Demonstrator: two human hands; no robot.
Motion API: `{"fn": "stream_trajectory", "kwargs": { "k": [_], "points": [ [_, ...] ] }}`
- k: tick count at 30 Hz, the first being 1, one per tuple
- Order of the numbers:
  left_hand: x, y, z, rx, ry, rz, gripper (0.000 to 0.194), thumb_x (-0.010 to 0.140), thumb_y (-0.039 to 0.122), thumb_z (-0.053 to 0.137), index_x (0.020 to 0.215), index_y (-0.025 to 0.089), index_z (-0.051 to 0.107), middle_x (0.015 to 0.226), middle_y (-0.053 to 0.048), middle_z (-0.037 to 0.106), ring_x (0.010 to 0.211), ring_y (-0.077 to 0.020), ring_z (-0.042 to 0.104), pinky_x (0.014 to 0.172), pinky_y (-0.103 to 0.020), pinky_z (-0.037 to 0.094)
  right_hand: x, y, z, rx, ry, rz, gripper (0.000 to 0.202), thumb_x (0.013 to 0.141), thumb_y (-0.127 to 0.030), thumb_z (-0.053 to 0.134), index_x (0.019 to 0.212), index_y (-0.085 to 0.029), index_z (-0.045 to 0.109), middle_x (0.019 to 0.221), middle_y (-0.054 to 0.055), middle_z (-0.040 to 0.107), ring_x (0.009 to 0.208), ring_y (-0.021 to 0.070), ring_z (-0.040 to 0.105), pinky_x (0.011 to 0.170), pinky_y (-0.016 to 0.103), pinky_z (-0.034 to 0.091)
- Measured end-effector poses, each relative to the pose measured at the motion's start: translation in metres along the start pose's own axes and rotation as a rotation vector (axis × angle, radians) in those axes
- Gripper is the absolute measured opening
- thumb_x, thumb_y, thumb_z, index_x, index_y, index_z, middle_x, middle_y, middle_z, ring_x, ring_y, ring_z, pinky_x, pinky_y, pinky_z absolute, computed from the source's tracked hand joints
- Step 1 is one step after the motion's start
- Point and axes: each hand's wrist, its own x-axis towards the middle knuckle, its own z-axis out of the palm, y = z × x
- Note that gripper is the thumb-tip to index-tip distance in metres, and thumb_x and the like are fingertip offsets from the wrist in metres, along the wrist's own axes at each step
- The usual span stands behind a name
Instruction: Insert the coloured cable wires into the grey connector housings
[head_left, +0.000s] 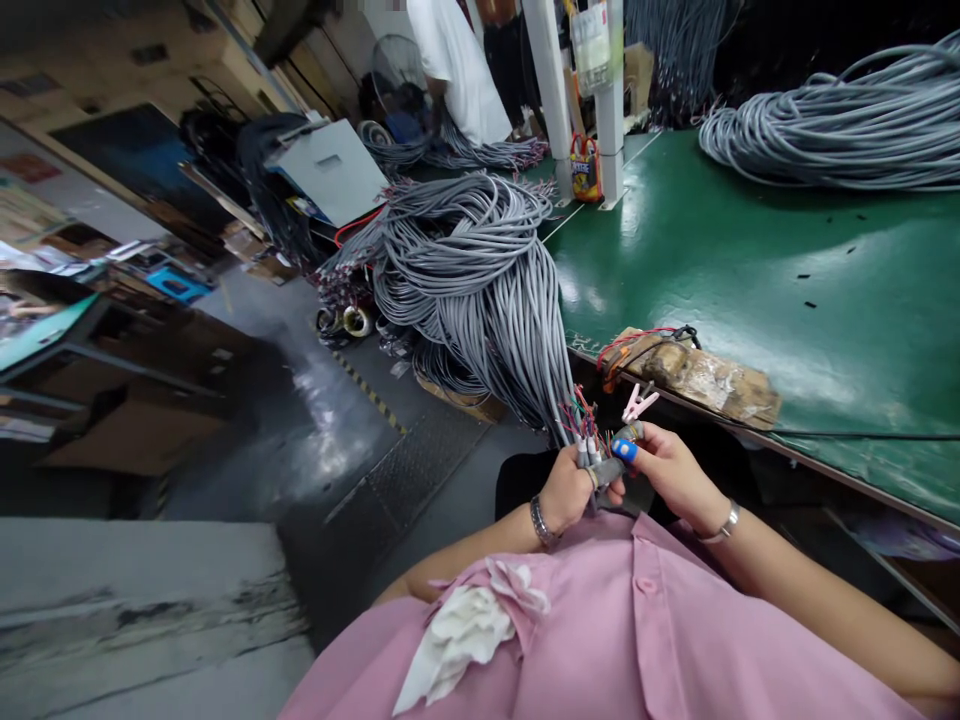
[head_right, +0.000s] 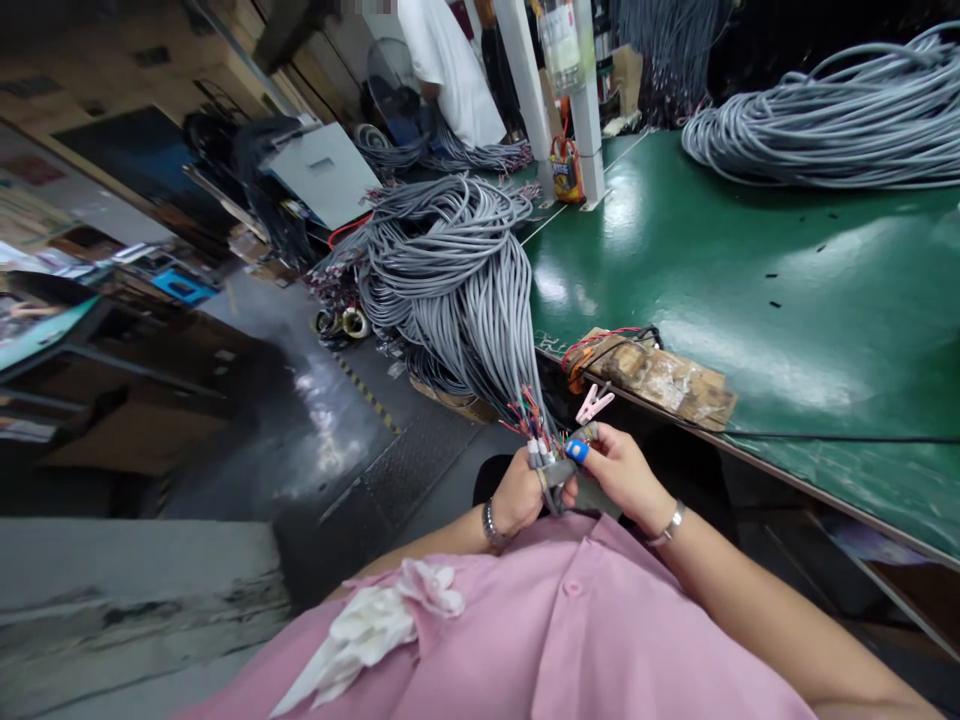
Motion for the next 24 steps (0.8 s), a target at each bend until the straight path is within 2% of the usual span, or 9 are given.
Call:
{"fn": "stream_trajectory", "kwargs": {
  "k": [8, 17, 24],
  "points": [
    [0.001, 0.003, 0.002, -0.121, 0.145, -0.001, 0.034, 0.064, 0.042, 0.073, 0.061, 0.01, 0.06, 0.051, -0.005, 0.06, 0.039, -0.0122, 0.053, 0.04, -0.024, 0.042, 0.005, -0.001, 0.001, 0.008, -0.007, -0.017, 0.03, 0.078, -0.047, 0.065, 0.079, -0.019, 0.055, 0.057, 0.0, 0.062, 0.051, 0.014, 0.056, 0.051, 0.027, 0.035],
    [0.001, 0.001, 0.003, -0.17, 0.206, 0.037, 0.029, 0.066, 0.037, 0.072, 0.065, 0.01, 0.061, 0.051, -0.004, 0.061, 0.038, -0.0123, 0.053, 0.038, -0.022, 0.04, 0.0, 0.0, 0.01, 0.15, 0.007, -0.007, 0.021, 0.084, -0.035, 0.061, 0.076, -0.02, 0.049, 0.061, 0.0, 0.064, 0.053, 0.014, 0.058, 0.051, 0.026, 0.036],
    [0.001, -0.001, 0.001, -0.139, 0.19, 0.034, 0.034, 0.066, 0.041, 0.071, 0.062, 0.009, 0.061, 0.051, -0.006, 0.061, 0.038, -0.0137, 0.053, 0.039, -0.025, 0.041, 0.005, -0.003, 0.011, 0.106, -0.042, 0.027, 0.027, 0.08, -0.043, 0.064, 0.082, -0.02, 0.05, 0.057, -0.001, 0.062, 0.049, 0.0139, 0.057, 0.05, 0.026, 0.034]
  ]
}}
